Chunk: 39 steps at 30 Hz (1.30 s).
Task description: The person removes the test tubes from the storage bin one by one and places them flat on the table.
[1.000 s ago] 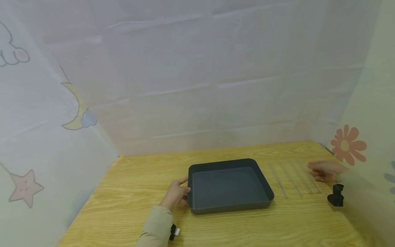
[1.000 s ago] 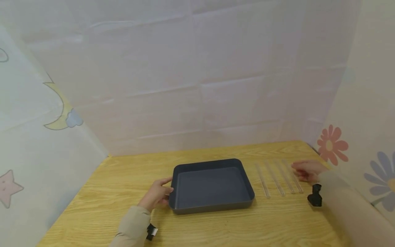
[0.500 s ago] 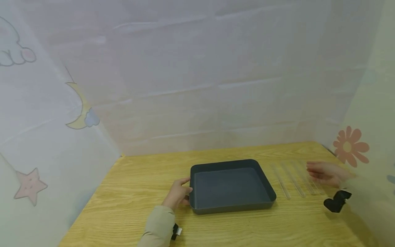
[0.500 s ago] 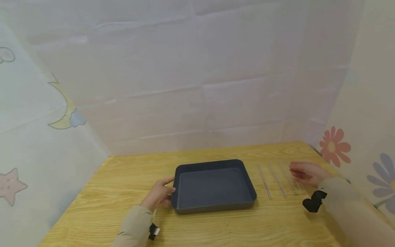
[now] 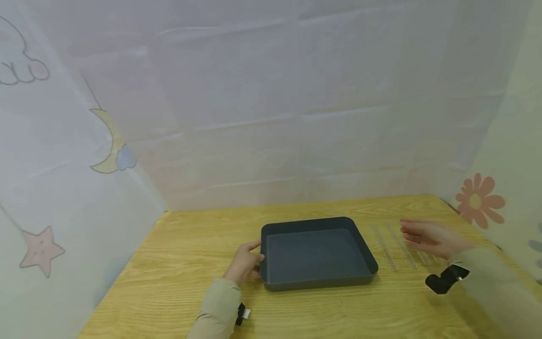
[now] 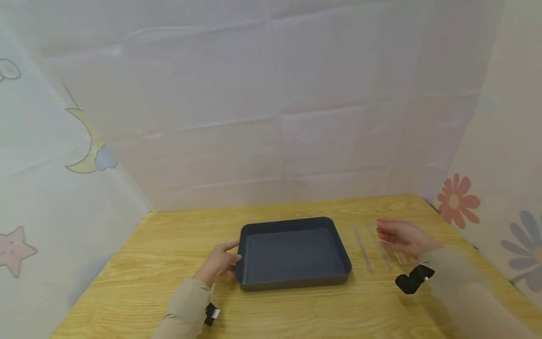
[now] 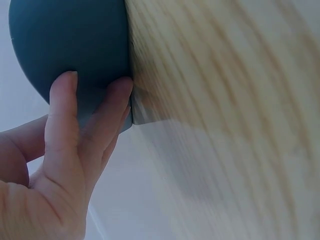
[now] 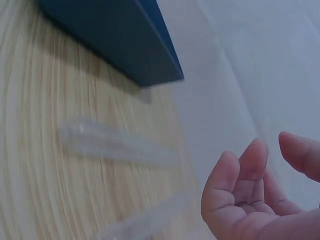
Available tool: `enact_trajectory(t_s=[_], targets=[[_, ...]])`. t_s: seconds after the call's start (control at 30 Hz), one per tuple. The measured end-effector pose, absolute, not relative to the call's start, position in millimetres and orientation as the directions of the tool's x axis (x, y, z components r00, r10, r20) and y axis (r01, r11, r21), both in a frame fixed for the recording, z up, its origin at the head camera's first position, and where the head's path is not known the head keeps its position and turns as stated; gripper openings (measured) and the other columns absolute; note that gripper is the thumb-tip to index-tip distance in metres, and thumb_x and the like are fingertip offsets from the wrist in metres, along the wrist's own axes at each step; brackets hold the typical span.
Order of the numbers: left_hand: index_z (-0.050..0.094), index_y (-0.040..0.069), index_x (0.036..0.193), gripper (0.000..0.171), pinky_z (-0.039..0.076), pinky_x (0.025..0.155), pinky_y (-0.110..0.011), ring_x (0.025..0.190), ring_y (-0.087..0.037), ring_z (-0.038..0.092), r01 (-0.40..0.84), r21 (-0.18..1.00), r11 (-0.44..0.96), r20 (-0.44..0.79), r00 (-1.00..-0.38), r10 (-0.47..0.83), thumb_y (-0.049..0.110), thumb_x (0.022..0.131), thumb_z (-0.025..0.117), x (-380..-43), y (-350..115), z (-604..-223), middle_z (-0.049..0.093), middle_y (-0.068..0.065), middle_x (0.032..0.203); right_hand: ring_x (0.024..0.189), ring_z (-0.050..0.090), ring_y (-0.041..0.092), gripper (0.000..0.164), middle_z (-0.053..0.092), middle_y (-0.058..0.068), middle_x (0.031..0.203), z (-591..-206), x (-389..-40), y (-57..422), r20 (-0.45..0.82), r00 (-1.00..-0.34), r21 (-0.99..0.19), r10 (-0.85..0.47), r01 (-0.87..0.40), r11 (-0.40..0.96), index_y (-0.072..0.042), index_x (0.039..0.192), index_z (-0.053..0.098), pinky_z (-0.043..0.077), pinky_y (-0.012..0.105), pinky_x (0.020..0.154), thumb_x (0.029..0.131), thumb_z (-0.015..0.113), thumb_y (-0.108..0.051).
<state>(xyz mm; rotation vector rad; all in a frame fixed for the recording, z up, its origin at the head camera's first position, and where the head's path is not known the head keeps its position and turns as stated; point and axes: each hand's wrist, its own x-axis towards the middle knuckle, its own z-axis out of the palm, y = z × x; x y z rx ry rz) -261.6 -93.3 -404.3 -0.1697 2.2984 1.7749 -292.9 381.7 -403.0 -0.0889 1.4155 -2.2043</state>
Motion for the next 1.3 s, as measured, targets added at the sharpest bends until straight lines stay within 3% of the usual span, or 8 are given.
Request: enact_trajectory(t_s=[0.27,0.53,1.0,1.13,1.3], targets=[[0.034,-0.007,0.147,0.054,0.058,0.061,-0.041,0.071,-0.030,0.069,-0.229,0.939,0.256,-0.251,-0.966,0.058,-0.009,0.095,0.050,-261,-93,-404,0.068,-0.024,0.094,0.092,0.059,0.012,0.023,0.058,-0.002,0.101,-399,-292,354,-0.195,-0.857,-0.856,-0.478,0.386,-0.343,-0.025,0.100,0.071,0.051,0.029,0.085,0.101,0.052,-0.012],[0.035,-0.005,0.147,0.054,0.058,0.060,-0.041,0.071,-0.031,0.069,-0.239,0.937,0.254,-0.258,-0.965,0.046,-0.009,0.095,0.050,-261,-93,-406,0.068,-0.024,0.093,0.088,0.061,0.014,0.026,0.062,0.002,0.098,-394,-292,326,-0.148,-0.851,-0.834,-0.504,0.381,-0.398,-0.019,0.103,0.070,0.052,0.031,0.084,0.104,0.045,-0.010],[0.035,-0.006,0.147,0.054,0.058,0.060,-0.042,0.071,-0.033,0.069,-0.218,0.943,0.251,-0.240,-0.969,0.061,-0.010,0.095,0.049,-259,-93,-403,0.068,-0.025,0.092,0.084,0.059,0.012,0.023,0.061,-0.001,0.093,-391,-296,271,-0.171,-0.869,-0.850,-0.465,0.368,-0.376,-0.020,0.104,0.065,0.051,0.029,0.080,0.105,0.044,-0.013],[0.035,-0.006,0.147,0.054,0.058,0.061,-0.042,0.072,-0.032,0.069,-0.224,0.941,0.255,-0.246,-0.968,0.056,-0.009,0.095,0.050,-259,-93,-403,0.068,-0.025,0.092,0.082,0.059,0.012,0.017,0.063,-0.002,0.090,-390,-296,257,-0.167,-0.870,-0.855,-0.464,0.362,-0.371,-0.019,0.108,0.061,0.051,0.029,0.080,0.104,0.046,-0.013],[0.035,-0.006,0.147,0.054,0.058,0.061,-0.042,0.072,-0.031,0.069,-0.226,0.940,0.253,-0.248,-0.967,0.057,-0.010,0.095,0.050,-260,-92,-403,0.068,-0.024,0.092,0.080,0.058,0.012,0.018,0.062,-0.003,0.089,-390,-297,239,-0.180,-0.869,-0.857,-0.461,0.368,-0.359,-0.014,0.122,0.044,0.050,0.030,0.079,0.105,0.044,-0.014]])
